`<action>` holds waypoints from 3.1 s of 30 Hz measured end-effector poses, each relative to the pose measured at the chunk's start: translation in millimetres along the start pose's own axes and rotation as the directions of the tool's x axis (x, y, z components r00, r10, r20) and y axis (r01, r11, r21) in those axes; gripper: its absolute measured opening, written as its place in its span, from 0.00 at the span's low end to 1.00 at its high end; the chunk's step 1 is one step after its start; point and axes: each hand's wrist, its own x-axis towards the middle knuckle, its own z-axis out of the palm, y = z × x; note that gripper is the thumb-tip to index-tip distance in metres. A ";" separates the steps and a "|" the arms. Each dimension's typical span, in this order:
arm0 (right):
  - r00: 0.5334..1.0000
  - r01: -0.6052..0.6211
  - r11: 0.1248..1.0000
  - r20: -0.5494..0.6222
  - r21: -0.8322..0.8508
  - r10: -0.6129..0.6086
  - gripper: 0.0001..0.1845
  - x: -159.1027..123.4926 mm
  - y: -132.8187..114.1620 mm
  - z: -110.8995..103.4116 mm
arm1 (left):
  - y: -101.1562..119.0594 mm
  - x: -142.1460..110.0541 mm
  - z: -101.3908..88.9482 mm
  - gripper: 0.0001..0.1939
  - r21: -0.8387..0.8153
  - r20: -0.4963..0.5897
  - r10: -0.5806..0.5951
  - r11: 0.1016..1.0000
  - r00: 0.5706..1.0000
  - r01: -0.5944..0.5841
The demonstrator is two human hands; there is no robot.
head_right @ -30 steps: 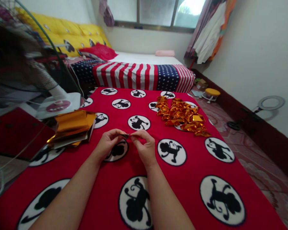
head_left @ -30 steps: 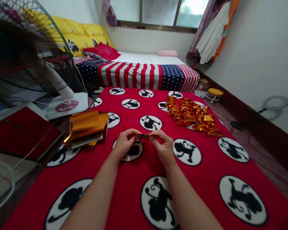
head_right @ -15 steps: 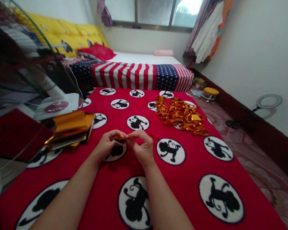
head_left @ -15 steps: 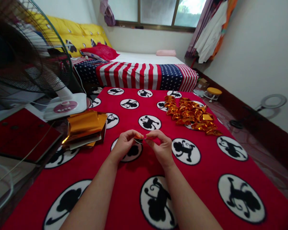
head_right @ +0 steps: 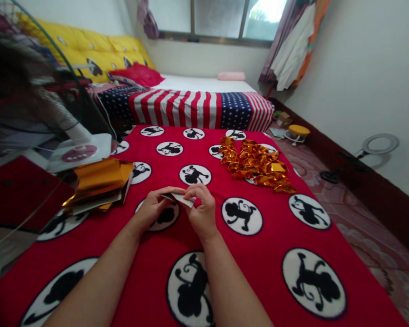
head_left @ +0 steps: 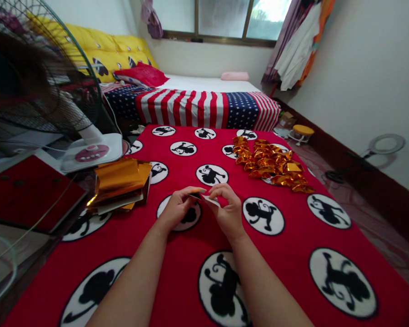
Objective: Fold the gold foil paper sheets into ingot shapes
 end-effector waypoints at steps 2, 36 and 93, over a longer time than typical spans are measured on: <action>1.000 0.030 0.999 0.004 -0.030 -0.030 0.05 1.2 -2.2 -2.0 | -2.2 0.0 -0.9 0.21 0.025 -0.015 0.017 1.000 1.000 -0.017; 0.985 0.088 0.927 0.168 -0.366 -0.027 0.20 -3.5 13.9 -1.2 | -0.8 -5.8 5.0 0.10 0.897 0.053 0.321 0.401 0.945 -0.187; 0.912 -0.027 0.886 0.351 -0.463 0.212 0.11 -20.3 6.3 -18.8 | -7.7 -25.0 -25.4 0.07 0.672 0.330 0.384 0.546 0.862 -0.500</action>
